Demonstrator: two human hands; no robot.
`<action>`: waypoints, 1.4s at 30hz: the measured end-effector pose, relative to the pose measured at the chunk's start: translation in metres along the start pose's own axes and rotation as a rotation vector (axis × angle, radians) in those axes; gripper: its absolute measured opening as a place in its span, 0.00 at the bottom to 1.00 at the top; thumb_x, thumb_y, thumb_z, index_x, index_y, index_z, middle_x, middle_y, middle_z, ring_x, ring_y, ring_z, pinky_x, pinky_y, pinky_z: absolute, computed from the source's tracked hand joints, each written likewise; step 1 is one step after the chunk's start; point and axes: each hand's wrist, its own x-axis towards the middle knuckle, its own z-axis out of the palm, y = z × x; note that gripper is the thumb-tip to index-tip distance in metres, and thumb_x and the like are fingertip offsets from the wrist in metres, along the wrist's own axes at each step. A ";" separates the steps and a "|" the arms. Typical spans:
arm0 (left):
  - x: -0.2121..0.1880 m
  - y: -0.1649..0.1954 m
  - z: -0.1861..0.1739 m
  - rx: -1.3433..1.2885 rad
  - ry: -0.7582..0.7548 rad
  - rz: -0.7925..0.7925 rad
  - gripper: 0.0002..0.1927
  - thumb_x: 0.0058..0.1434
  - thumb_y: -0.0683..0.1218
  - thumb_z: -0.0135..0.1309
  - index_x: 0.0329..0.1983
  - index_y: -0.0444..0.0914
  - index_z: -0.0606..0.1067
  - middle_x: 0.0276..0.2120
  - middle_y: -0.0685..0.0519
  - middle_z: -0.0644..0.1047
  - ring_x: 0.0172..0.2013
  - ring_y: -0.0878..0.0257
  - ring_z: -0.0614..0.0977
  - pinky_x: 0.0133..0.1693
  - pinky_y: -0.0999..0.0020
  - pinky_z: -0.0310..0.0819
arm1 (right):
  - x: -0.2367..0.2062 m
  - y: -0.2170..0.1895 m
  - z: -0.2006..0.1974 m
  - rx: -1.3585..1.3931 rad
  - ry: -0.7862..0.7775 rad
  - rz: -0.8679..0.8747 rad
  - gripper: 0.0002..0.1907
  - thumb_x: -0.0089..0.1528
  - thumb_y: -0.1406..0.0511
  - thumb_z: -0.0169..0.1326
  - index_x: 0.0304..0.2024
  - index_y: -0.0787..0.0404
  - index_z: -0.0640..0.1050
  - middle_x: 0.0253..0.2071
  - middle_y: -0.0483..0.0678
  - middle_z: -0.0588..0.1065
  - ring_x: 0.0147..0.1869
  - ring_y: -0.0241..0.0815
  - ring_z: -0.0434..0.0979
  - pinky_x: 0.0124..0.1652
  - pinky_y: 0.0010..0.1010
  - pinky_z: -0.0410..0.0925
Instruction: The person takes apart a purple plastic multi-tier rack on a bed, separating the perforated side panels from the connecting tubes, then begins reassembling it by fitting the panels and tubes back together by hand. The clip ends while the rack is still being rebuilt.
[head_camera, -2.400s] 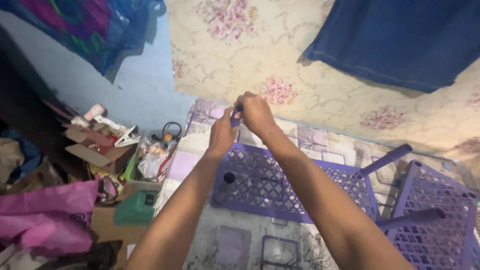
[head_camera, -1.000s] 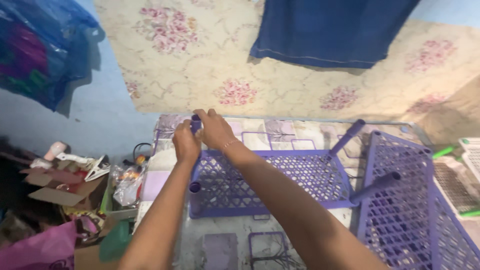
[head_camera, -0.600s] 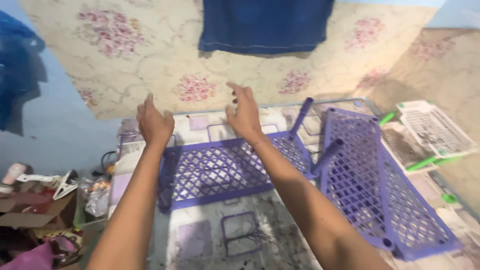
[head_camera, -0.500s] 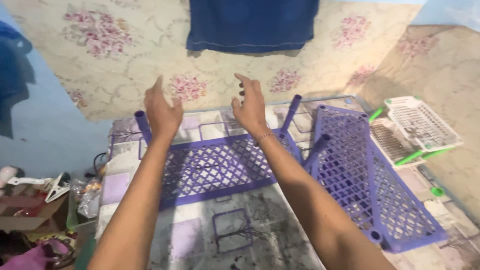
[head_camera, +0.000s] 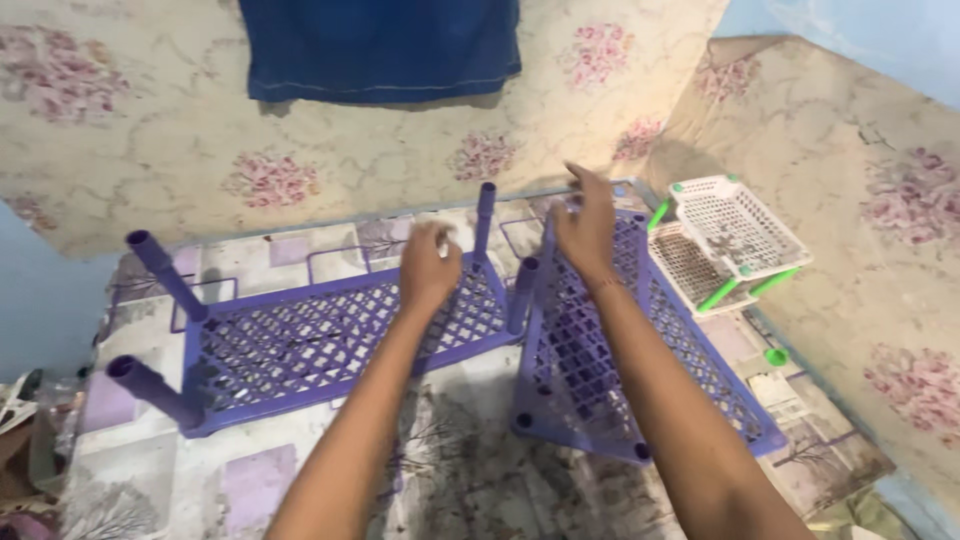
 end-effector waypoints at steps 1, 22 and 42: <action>-0.013 0.000 0.019 -0.024 -0.054 -0.048 0.14 0.56 0.45 0.56 0.45 0.39 0.79 0.40 0.40 0.78 0.43 0.43 0.80 0.47 0.50 0.74 | -0.012 0.029 -0.011 -0.059 -0.006 0.073 0.28 0.59 0.71 0.58 0.63 0.61 0.73 0.50 0.58 0.73 0.50 0.53 0.75 0.51 0.41 0.70; -0.170 -0.002 0.204 0.051 -0.559 -0.693 0.19 0.54 0.48 0.56 0.49 0.41 0.83 0.39 0.44 0.85 0.42 0.51 0.87 0.48 0.60 0.79 | -0.222 0.238 -0.097 -0.233 -0.201 0.944 0.33 0.54 0.59 0.61 0.61 0.63 0.73 0.44 0.60 0.80 0.48 0.57 0.81 0.48 0.47 0.73; -0.179 0.006 0.225 -0.300 -0.329 -0.860 0.26 0.57 0.38 0.58 0.61 0.40 0.75 0.43 0.50 0.81 0.43 0.60 0.81 0.48 0.68 0.73 | -0.212 0.256 -0.105 -0.083 0.043 0.700 0.23 0.61 0.68 0.53 0.59 0.64 0.77 0.48 0.61 0.78 0.50 0.55 0.79 0.52 0.41 0.70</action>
